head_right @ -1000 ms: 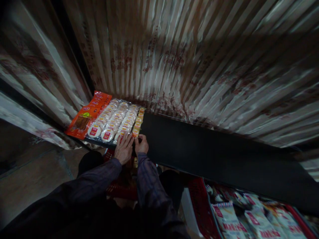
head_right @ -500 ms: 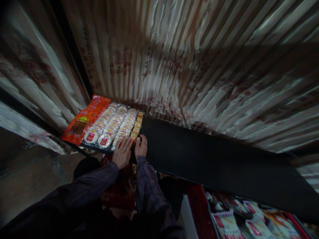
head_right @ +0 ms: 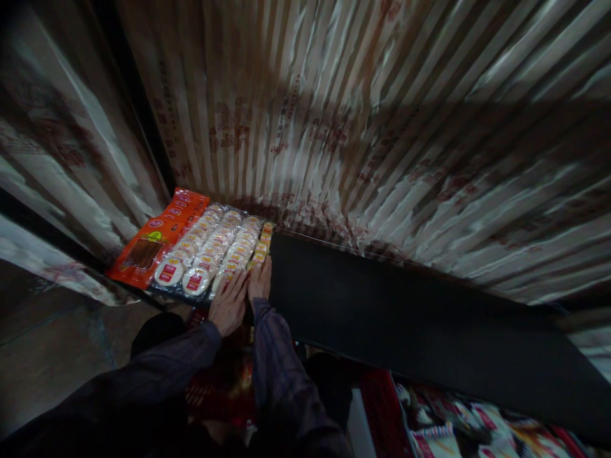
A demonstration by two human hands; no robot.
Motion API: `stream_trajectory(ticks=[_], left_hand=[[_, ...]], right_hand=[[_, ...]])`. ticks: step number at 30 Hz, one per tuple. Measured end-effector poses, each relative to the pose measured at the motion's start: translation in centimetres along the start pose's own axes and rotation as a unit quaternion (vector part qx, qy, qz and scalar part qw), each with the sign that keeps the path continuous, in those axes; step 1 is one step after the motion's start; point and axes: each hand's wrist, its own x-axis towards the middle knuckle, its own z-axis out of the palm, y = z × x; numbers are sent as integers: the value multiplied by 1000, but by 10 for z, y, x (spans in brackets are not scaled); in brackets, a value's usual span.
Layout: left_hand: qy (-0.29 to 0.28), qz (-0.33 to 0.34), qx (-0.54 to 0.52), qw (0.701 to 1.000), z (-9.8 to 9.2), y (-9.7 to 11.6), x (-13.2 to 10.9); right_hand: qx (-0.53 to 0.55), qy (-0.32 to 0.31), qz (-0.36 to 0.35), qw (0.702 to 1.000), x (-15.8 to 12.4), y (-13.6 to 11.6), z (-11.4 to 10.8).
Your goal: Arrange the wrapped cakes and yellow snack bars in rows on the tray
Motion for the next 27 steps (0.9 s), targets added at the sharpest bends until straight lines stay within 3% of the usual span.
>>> stream_trajectory(ticks=[4,9,20,27], left_hand=[[0,-6,-10,1000,-2,1,3],[-14,-11,-13,1000,-3,1,9],[-11,-9,-22,1000,-4,0,10],[-24,-8,-18,1000,-7,1,8]], right_hand=[[-7,19,14,1000,13,-7,-6],[-11,-8,26,1000,23,-16,-4],[-19,8,7,1000,34,1,1],[23,-4,15,1000,3,-2,-14]])
